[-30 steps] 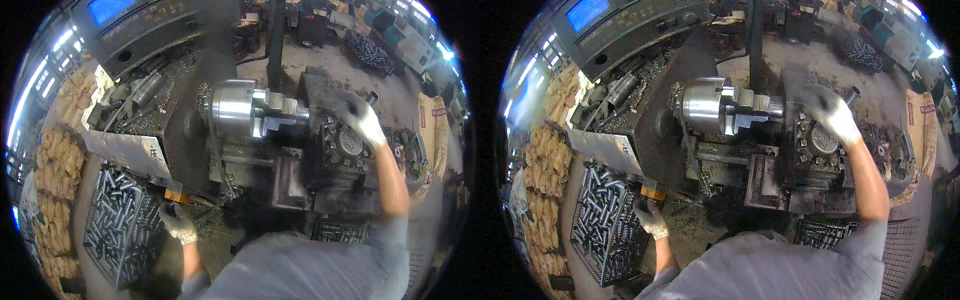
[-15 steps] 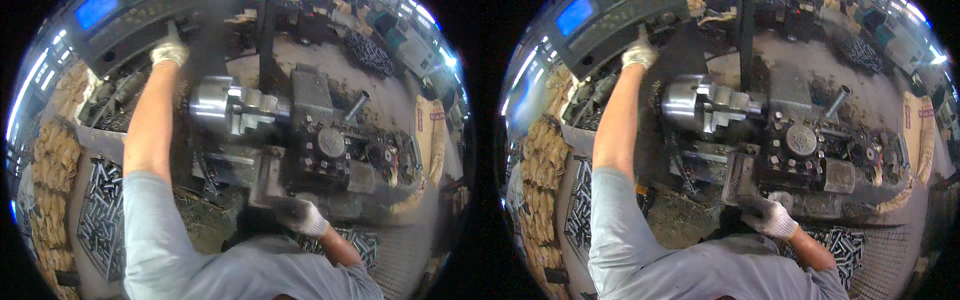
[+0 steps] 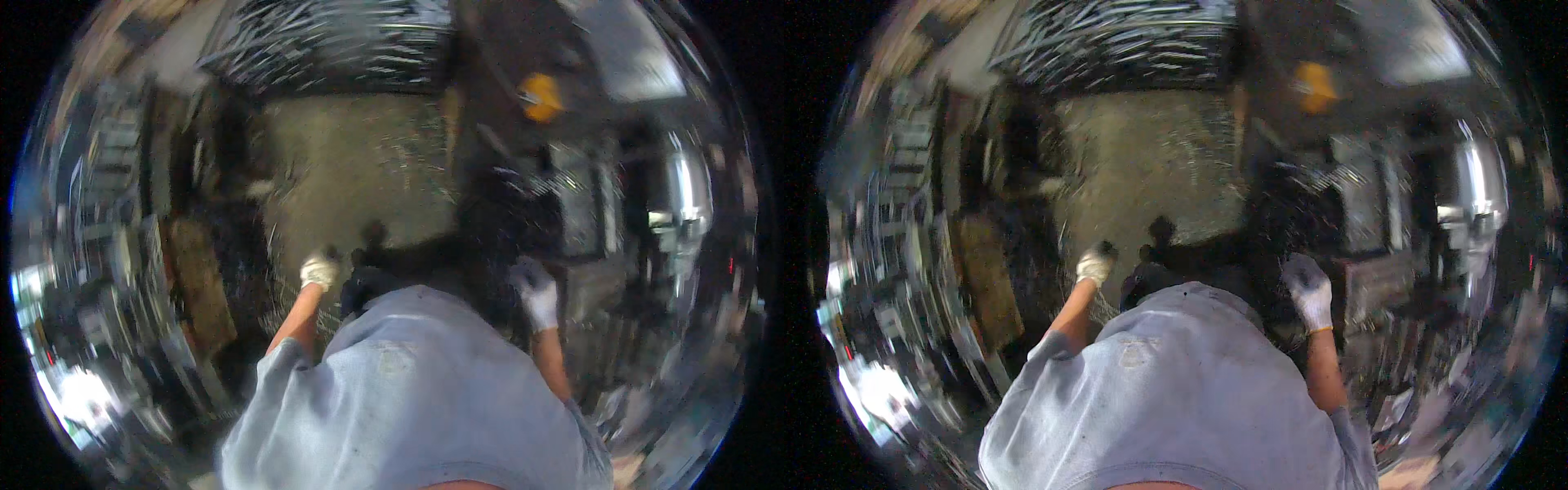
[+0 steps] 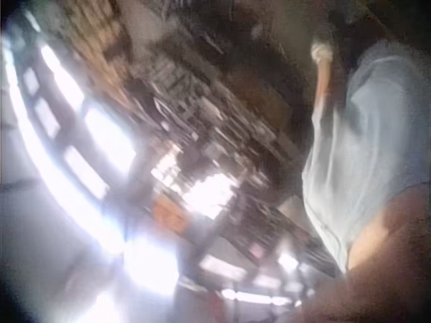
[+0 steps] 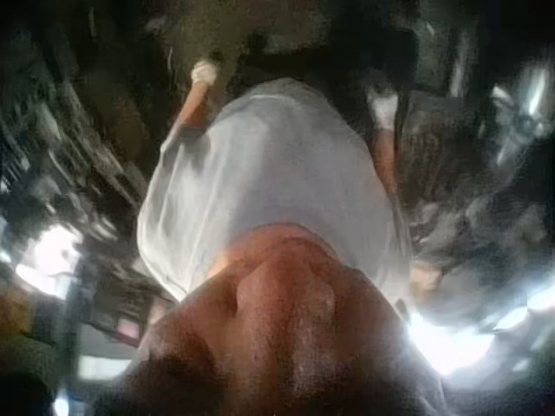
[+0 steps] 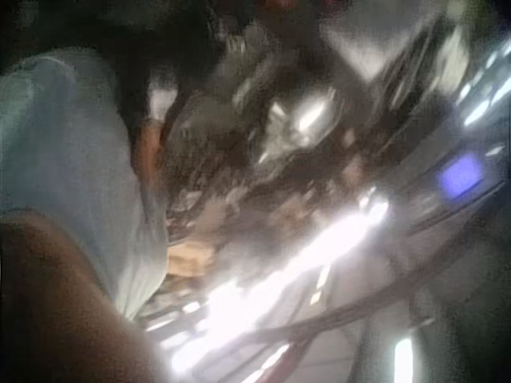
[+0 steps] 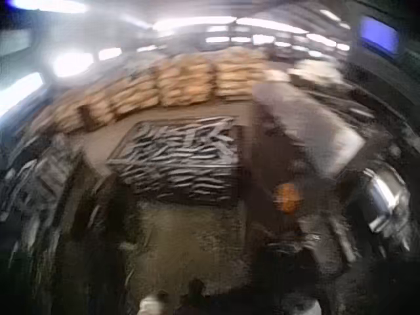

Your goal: The person repeatedly loads cylindrical metal blanks into a lathe chuck, operates the machine controls, and removes finished parts, placing them into a wire basket. The cycle of loading, machining, and unloading is repeated continuously.

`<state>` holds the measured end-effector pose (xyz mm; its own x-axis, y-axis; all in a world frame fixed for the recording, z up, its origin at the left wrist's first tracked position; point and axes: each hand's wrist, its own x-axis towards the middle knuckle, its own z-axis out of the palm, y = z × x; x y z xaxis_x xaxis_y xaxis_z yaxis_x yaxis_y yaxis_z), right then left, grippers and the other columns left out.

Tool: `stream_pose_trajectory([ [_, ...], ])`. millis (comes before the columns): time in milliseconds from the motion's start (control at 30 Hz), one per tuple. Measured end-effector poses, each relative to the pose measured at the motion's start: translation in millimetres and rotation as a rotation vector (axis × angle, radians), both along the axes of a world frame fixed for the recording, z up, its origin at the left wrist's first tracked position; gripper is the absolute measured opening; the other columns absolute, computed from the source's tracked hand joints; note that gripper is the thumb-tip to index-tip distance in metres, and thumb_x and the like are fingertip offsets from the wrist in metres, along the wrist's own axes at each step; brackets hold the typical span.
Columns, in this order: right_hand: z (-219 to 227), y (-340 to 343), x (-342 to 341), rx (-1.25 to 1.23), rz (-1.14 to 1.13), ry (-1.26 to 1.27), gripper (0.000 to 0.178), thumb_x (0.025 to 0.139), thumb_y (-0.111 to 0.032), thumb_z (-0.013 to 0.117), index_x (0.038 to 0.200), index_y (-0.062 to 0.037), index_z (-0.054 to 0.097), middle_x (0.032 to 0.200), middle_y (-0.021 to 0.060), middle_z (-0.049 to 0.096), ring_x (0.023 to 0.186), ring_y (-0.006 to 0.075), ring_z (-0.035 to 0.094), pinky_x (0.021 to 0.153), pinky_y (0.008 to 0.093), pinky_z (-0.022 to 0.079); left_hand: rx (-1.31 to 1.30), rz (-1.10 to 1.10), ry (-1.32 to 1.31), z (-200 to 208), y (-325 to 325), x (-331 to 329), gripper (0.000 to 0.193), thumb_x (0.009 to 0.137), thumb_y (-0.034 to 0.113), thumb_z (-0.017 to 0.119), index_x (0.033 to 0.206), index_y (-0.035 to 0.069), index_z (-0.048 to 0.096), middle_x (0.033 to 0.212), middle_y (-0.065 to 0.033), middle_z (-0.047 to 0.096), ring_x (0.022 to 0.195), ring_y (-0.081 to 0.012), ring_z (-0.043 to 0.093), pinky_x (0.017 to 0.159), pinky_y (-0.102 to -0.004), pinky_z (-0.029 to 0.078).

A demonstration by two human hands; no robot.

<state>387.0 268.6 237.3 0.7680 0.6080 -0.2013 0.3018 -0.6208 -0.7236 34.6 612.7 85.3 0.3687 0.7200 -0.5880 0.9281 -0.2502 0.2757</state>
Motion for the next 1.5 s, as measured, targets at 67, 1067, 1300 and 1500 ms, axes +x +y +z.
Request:
stream_pose_trajectory([
  [67, -35, 47, -18, -0.169, 0.216, -0.080, 0.025, 0.089, -0.015, 0.075, 0.109, 0.0003, 0.075, 0.110, 0.0170, 0.077, 0.103, 0.0300, 0.075, 0.091, 0.0366, 0.056, 0.019, 0.498, -0.147, -43, -4, -176, 0.048, 0.098, 0.042, 0.062, 0.124, 0.003, 0.070, 0.125, -0.0246, 0.071, 0.119, -0.0417, 0.066, 0.100, -0.0460, 0.052],
  [1067, 17, 917, -430, 0.379, 1.609, -0.048, 0.027, 0.099, -0.010, 0.067, 0.122, 0.0032, 0.071, 0.122, 0.0128, 0.074, 0.112, 0.0206, 0.068, 0.100, 0.0351, 0.052, 1.243, 2.426, 0.741, 69, -309, -516, 0.060, 0.111, 0.049, 0.042, 0.148, 0.003, 0.054, 0.141, -0.0261, 0.063, 0.119, -0.0468, 0.065, 0.100, -0.0524, 0.051],
  [1300, 236, 993, -726, 0.762, 1.836, -0.565, 0.033, 0.102, -0.018, 0.063, 0.129, 0.0010, 0.067, 0.124, 0.0169, 0.072, 0.109, 0.0252, 0.069, 0.097, 0.0351, 0.053, 1.532, 3.036, -0.464, 80, -311, -521, 0.073, 0.110, 0.054, 0.041, 0.155, -0.004, 0.046, 0.159, -0.0250, 0.047, 0.142, -0.0378, 0.051, 0.120, -0.0403, 0.035],
  [1500, 264, 792, -1000, 0.993, 2.471, -0.641, 0.056, 0.095, -0.027, 0.068, 0.144, -0.0022, 0.060, 0.137, 0.0208, 0.067, 0.126, 0.0253, 0.065, 0.111, 0.0374, 0.047, 1.349, 2.757, 0.255, 88, -233, -363, 0.041, 0.107, 0.031, 0.058, 0.130, -0.002, 0.059, 0.118, -0.0178, 0.069, 0.106, -0.0275, 0.063, 0.098, -0.0406, 0.049],
])
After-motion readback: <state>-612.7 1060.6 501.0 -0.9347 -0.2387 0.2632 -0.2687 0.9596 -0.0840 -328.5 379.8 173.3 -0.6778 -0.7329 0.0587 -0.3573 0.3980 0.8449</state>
